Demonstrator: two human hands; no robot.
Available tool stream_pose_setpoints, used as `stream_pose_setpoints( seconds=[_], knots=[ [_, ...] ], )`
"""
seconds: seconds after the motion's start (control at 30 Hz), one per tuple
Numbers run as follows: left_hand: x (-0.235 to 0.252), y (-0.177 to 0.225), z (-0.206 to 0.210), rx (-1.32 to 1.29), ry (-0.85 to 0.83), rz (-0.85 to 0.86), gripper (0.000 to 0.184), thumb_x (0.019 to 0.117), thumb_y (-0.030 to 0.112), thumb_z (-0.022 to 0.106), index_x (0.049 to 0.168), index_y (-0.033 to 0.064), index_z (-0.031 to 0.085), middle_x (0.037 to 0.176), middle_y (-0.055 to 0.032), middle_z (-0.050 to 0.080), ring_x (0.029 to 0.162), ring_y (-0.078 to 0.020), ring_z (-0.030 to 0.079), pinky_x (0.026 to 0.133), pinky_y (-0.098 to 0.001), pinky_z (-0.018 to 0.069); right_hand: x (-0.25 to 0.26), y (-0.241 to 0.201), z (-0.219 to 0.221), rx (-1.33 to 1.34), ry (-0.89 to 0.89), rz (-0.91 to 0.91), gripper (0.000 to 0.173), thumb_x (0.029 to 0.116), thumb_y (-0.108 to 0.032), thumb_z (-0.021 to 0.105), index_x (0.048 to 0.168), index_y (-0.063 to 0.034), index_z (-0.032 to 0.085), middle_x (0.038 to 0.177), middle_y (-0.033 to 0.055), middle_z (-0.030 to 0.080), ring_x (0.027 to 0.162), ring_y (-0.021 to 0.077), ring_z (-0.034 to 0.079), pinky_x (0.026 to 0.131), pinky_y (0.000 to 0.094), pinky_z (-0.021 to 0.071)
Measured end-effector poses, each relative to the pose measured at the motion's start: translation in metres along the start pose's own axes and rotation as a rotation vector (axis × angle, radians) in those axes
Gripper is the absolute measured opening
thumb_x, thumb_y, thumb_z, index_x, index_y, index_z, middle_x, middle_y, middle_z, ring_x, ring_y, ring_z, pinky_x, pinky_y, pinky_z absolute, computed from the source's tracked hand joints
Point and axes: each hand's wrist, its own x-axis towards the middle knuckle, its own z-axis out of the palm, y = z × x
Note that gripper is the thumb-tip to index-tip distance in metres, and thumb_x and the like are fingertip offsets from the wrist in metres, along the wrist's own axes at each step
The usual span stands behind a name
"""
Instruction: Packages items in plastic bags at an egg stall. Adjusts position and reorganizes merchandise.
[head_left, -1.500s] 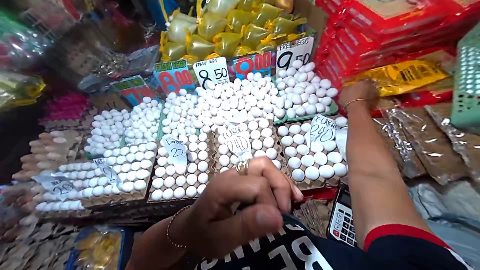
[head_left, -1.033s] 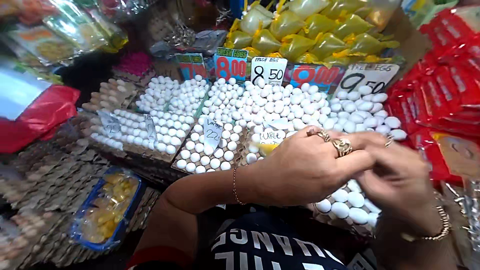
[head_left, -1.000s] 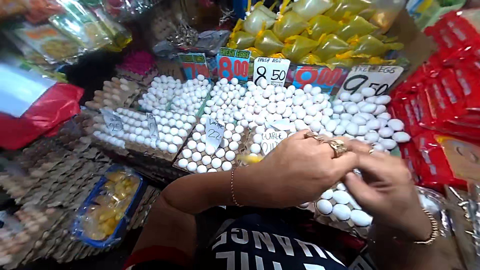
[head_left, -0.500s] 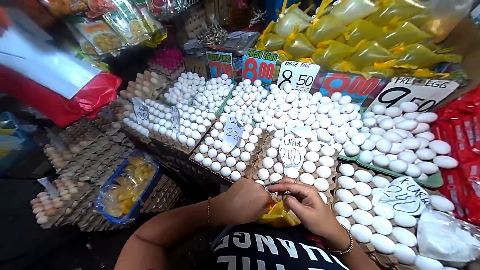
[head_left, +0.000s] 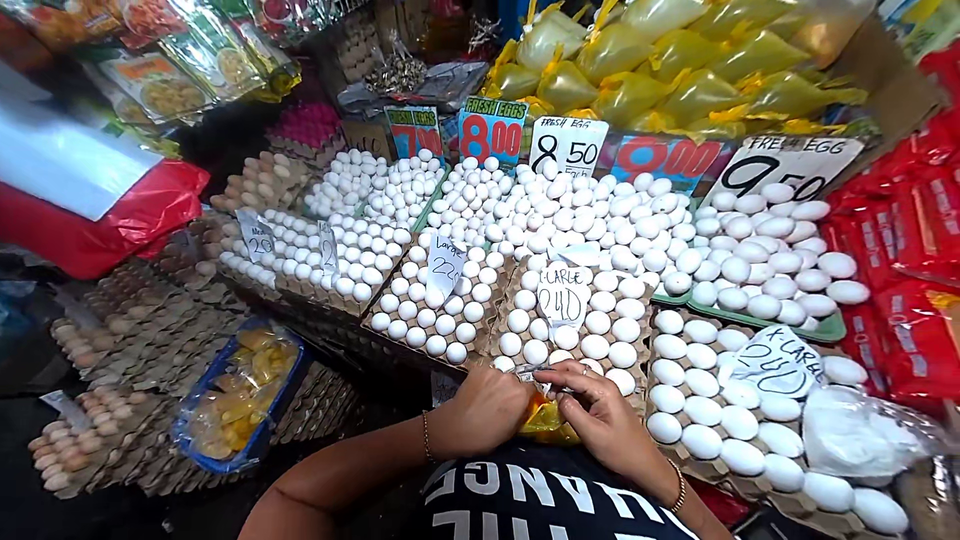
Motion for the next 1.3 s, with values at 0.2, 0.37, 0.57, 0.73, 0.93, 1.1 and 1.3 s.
stream_pose_setpoints(
  seconds=[0.2, 0.37, 0.57, 0.73, 0.93, 1.1, 1.3],
  knots=[
    [0.013, 0.007, 0.014, 0.015, -0.036, 0.022, 0.02, 0.0993, 0.015, 0.054, 0.101, -0.0006, 0.067, 0.084, -0.0206, 0.068, 0.083, -0.0408, 0.069, 0.068, -0.055, 0.0516, -0.007, 0.005, -0.002, 0.008, 0.02, 0.018, 0.037, 0.0893, -0.006, 0.049, 0.115, -0.0036, 0.075, 0.107, 0.0039, 0.068, 0.089, -0.0006, 0.062, 0.075, 0.0143, 0.0529],
    [0.017, 0.002, 0.03, -0.016, 0.077, 0.161, 0.015, 0.0941, 0.01, 0.06, 0.096, -0.0006, 0.07, 0.089, -0.0193, 0.07, 0.09, -0.0387, 0.07, 0.073, -0.0523, 0.0548, -0.012, 0.008, -0.004, -0.017, 0.033, 0.043, 0.037, 0.0887, -0.006, 0.048, 0.115, -0.0046, 0.075, 0.109, 0.0043, 0.069, 0.089, -0.0007, 0.063, 0.075, 0.0146, 0.0527],
    [0.023, -0.004, 0.028, -0.224, -0.2, 0.122, 0.021, 0.1, 0.011, 0.054, 0.102, -0.006, 0.066, 0.091, -0.0247, 0.068, 0.092, -0.0444, 0.067, 0.079, -0.0603, 0.05, -0.018, 0.013, 0.0, -0.006, 0.001, 0.063, 0.035, 0.0904, -0.006, 0.049, 0.114, -0.0039, 0.075, 0.11, 0.0059, 0.07, 0.094, 0.0016, 0.064, 0.08, 0.0169, 0.0541],
    [0.029, -0.007, 0.034, -0.291, -0.25, 0.067, 0.029, 0.103, 0.015, 0.051, 0.101, -0.0064, 0.07, 0.098, -0.0263, 0.069, 0.1, -0.0448, 0.066, 0.085, -0.0622, 0.0476, -0.018, 0.019, 0.006, -0.016, -0.013, 0.035, 0.036, 0.0895, -0.006, 0.049, 0.114, -0.0041, 0.075, 0.11, 0.0065, 0.07, 0.094, 0.0018, 0.064, 0.079, 0.0168, 0.0535],
    [0.026, -0.017, 0.033, -0.5, -0.144, 0.066, 0.025, 0.1004, 0.018, 0.057, 0.098, -0.0023, 0.073, 0.087, -0.0184, 0.07, 0.086, -0.034, 0.067, 0.079, -0.056, 0.0485, -0.017, 0.02, 0.0, -0.043, -0.003, 0.042, 0.035, 0.0906, -0.008, 0.049, 0.115, -0.006, 0.075, 0.109, 0.0053, 0.069, 0.09, 0.0008, 0.063, 0.075, 0.0162, 0.0523],
    [0.025, -0.029, 0.038, -0.714, -0.089, 0.126, 0.027, 0.101, 0.018, 0.057, 0.087, -0.0009, 0.069, 0.071, -0.0067, 0.061, 0.065, -0.0144, 0.056, 0.064, -0.037, 0.046, -0.017, 0.015, -0.004, -0.272, -0.064, 0.165, 0.063, 0.0991, -0.052, 0.052, 0.151, -0.015, 0.05, 0.13, 0.0122, 0.063, 0.101, 0.0208, 0.064, 0.083, 0.0427, 0.0549],
    [0.021, -0.033, 0.029, -0.838, -0.102, 0.197, 0.022, 0.1019, 0.014, 0.057, 0.095, -0.0025, 0.071, 0.076, -0.0045, 0.064, 0.067, -0.0054, 0.057, 0.066, -0.0257, 0.0479, -0.019, 0.011, -0.01, -0.244, -0.245, 0.268, 0.082, 0.0962, -0.069, 0.047, 0.156, -0.014, 0.041, 0.146, 0.0133, 0.055, 0.129, 0.0244, 0.058, 0.107, 0.0512, 0.0471]
  ],
)
